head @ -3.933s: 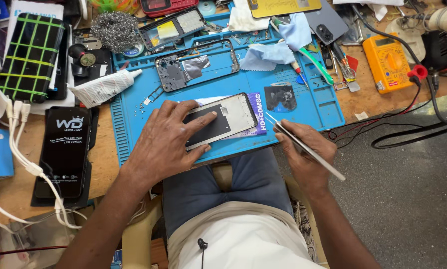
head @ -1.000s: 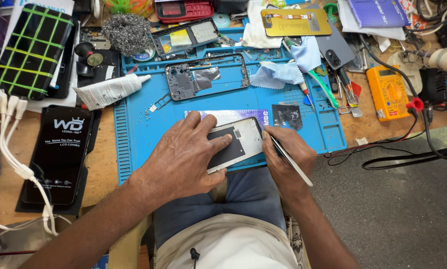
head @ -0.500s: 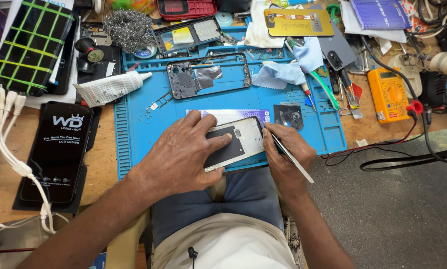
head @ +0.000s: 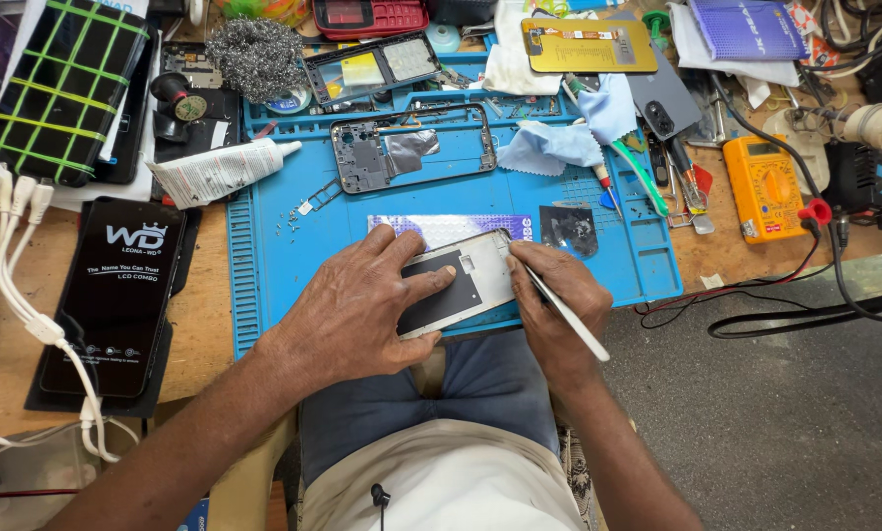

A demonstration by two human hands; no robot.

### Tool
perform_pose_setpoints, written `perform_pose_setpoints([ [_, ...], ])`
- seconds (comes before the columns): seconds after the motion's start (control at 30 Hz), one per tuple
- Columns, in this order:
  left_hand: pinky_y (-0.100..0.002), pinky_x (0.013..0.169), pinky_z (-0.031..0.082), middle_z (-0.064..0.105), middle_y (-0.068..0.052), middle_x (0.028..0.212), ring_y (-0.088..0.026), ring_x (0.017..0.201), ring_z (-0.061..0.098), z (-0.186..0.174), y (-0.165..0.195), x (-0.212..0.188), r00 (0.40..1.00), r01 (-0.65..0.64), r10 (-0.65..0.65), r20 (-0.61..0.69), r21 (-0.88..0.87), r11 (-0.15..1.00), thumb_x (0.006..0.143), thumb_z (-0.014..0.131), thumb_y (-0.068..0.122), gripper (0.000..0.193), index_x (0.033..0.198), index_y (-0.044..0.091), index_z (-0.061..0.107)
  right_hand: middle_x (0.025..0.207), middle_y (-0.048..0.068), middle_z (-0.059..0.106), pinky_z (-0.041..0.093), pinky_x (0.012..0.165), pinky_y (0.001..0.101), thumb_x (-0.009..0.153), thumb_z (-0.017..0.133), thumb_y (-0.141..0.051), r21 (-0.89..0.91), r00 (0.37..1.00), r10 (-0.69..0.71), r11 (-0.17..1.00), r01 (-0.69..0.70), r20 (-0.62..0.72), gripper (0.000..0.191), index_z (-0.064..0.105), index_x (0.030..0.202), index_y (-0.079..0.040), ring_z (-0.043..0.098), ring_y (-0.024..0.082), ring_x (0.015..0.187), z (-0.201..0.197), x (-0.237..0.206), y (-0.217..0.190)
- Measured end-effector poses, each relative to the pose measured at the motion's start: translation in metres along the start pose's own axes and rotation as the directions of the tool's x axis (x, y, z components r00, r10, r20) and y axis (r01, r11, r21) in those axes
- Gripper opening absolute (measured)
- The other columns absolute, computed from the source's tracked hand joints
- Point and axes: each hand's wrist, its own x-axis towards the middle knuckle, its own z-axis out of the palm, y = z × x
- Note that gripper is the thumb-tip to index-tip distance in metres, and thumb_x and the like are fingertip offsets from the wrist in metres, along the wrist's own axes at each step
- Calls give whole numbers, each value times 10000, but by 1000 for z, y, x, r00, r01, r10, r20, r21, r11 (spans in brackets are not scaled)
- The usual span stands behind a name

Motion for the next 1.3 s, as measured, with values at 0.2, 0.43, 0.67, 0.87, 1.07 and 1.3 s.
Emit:
perform_pose_setpoints([
  [0.2,-467,904,511,593,-206,1142,-341,1010,561,0,2,-1,1000,7,-7,-9,0,1000,657,809,369,626,1196,60,738,1106,136,767,611,918,334,923,778,-18,-2,1000,12,1000,-12,-8,195,751,1116,-21,757,247,1046,-1,2,1],
  [0.43,-460,902,513,593,-176,1120,-326,1016,558,0,4,-2,999,37,-37,23,6,999,666,808,360,622,1215,77,735,1093,144,758,584,930,372,876,786,2,-17,992,-123,992,123,2,227,747,1098,-20,739,276,1041,9,-3,-12],
  [0.67,-456,897,511,594,-177,1159,-317,1008,553,2,4,-4,999,33,-33,-13,5,999,661,813,369,621,1206,81,739,1092,125,765,592,914,350,911,781,-7,-94,1000,-14,995,14,5,193,759,1102,-28,747,249,1023,5,6,-16],
  [0.87,-454,914,511,594,-170,1165,-314,1022,551,5,4,-5,999,33,-33,-8,15,999,668,809,371,631,1226,86,732,1062,134,771,593,880,340,923,762,-13,4,999,29,1000,-29,28,175,760,1098,-15,750,233,971,2,8,-21],
  [1.07,-452,911,509,588,-174,1195,-321,1028,545,4,4,-7,999,25,-24,-33,29,999,697,806,390,617,1230,90,727,1003,132,779,614,759,292,923,776,-47,31,991,60,997,-64,121,156,766,1075,-18,763,175,855,-2,25,-15],
  [1.3,-460,929,500,591,-164,1188,-320,1031,543,4,5,-8,999,51,-51,-1,10,999,707,801,392,622,1252,104,718,971,121,796,621,766,289,918,763,-100,-52,960,151,988,-142,238,147,785,1043,-26,759,165,834,-11,51,-4],
])
